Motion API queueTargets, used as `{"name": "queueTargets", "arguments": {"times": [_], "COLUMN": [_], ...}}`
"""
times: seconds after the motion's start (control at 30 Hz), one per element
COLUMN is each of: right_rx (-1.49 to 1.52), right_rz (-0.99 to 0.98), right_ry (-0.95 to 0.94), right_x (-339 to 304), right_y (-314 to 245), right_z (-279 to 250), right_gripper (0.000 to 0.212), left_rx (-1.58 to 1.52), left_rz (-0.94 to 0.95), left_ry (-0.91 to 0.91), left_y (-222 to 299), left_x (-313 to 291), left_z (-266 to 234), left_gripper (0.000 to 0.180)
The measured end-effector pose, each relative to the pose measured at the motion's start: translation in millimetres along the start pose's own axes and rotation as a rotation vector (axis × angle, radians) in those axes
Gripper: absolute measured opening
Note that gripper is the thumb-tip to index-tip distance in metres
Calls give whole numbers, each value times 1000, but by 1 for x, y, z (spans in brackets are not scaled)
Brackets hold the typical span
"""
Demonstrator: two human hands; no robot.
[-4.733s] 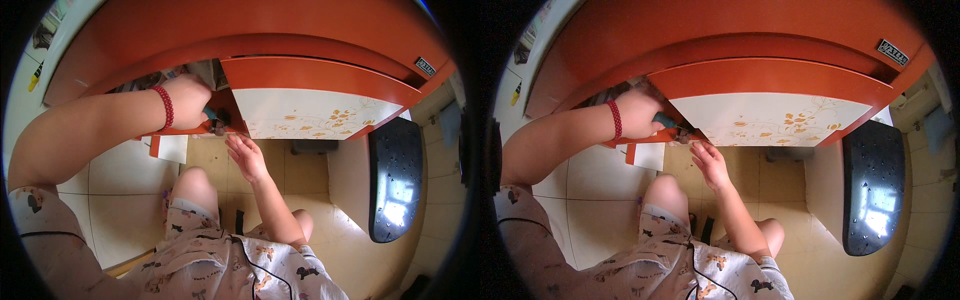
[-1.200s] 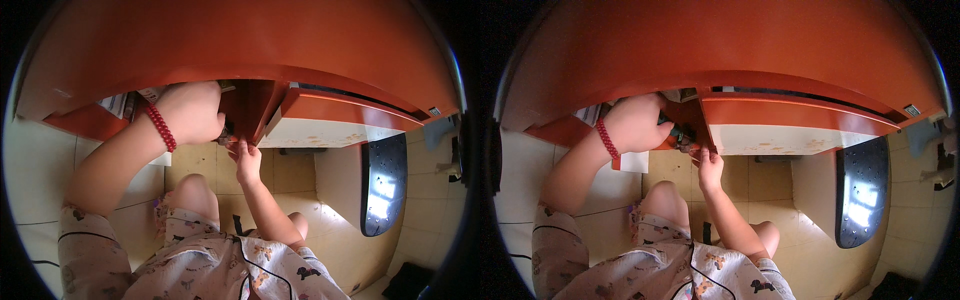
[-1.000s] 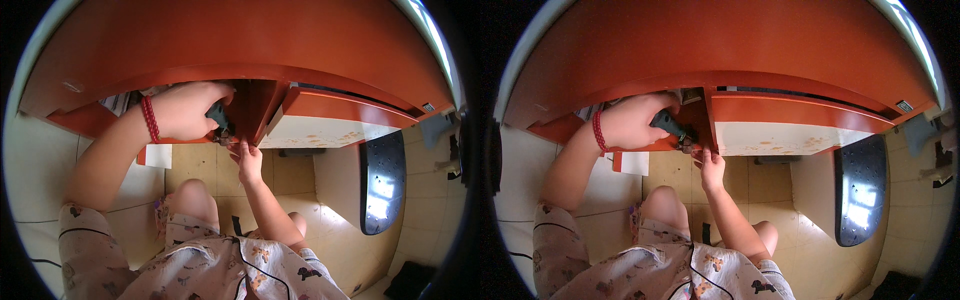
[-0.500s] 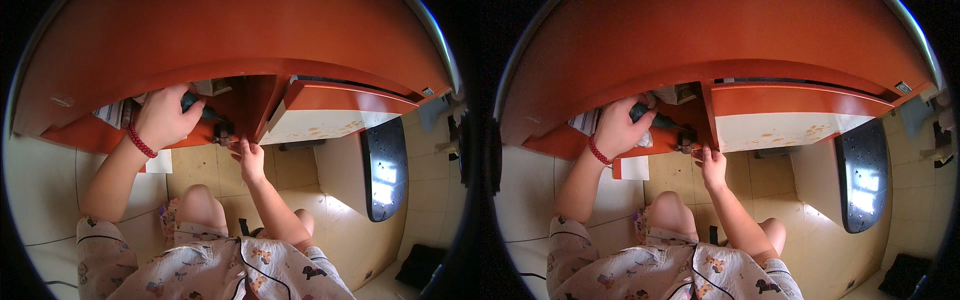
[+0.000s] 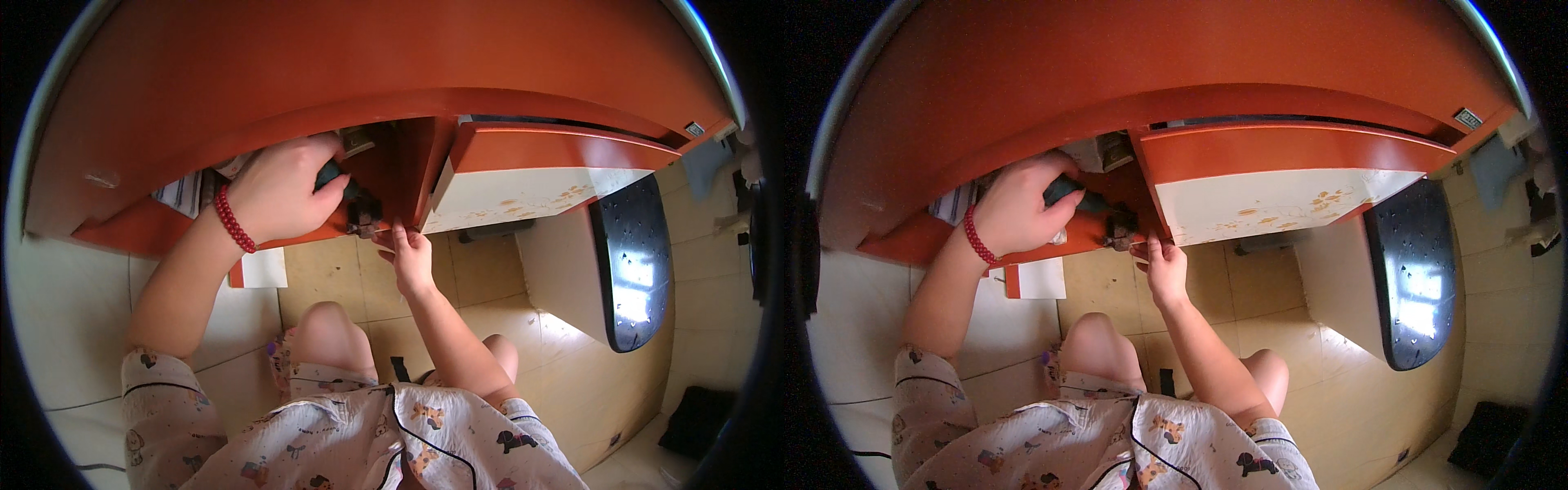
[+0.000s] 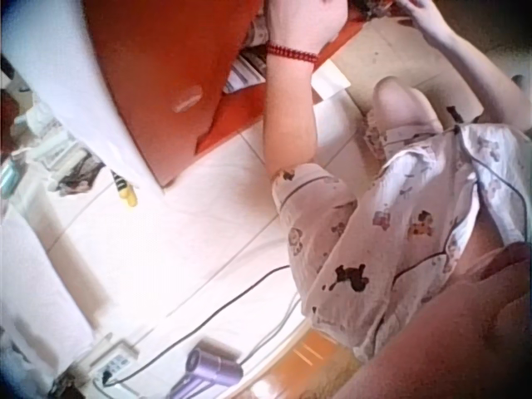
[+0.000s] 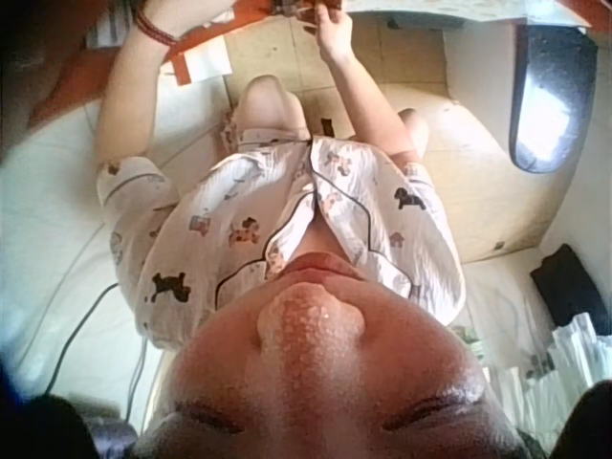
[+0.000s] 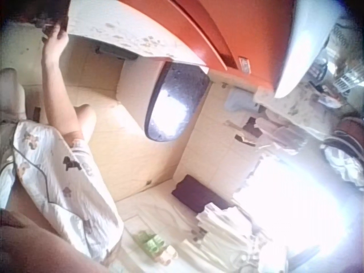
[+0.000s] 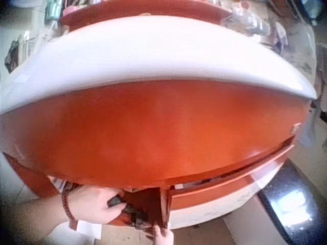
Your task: The person uses a screwdriver to tighten a hinge inside a bathroom cabinet, walks to a different room to retrieve pliers from a drawer, and then returns to the cabinet to continue tightening the hinge.
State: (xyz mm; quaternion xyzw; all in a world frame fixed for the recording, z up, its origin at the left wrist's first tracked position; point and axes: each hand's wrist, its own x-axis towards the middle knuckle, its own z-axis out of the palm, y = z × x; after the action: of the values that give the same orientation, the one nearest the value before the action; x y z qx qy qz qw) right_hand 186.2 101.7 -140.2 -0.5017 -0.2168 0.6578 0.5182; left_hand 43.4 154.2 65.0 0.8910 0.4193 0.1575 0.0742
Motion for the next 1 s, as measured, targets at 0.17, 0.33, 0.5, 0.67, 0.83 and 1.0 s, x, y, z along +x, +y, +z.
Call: {"name": "queueTargets", "arguments": {"times": [0.17,0.33,0.5,0.67,0.83,1.0], "right_rx": [-40,-39,-54,-45,-31,-37], "right_rz": [-8,-6,4,9,0,-7], "right_ry": [-20,-15,-23,-18,-26,-42], "right_x": [2,-1,0,1,1,2], "right_y": [1,-2,-1,-1,0,2], "right_z": [-2,0,-1,-2,-1,-2], "right_gripper": [34,35,36,36,35,35], "left_rx": [-61,13,74,-3,-27,-40], "left_rz": [-65,-7,65,-101,-49,-94], "left_ry": [125,182,245,101,177,205], "left_y": [-6,0,-3,-1,-10,-10], "left_x": [-8,-8,-8,-6,-10,-11], "left_z": [2,3,5,1,5,3], "left_gripper": [16,15,14,14,14,15]}}
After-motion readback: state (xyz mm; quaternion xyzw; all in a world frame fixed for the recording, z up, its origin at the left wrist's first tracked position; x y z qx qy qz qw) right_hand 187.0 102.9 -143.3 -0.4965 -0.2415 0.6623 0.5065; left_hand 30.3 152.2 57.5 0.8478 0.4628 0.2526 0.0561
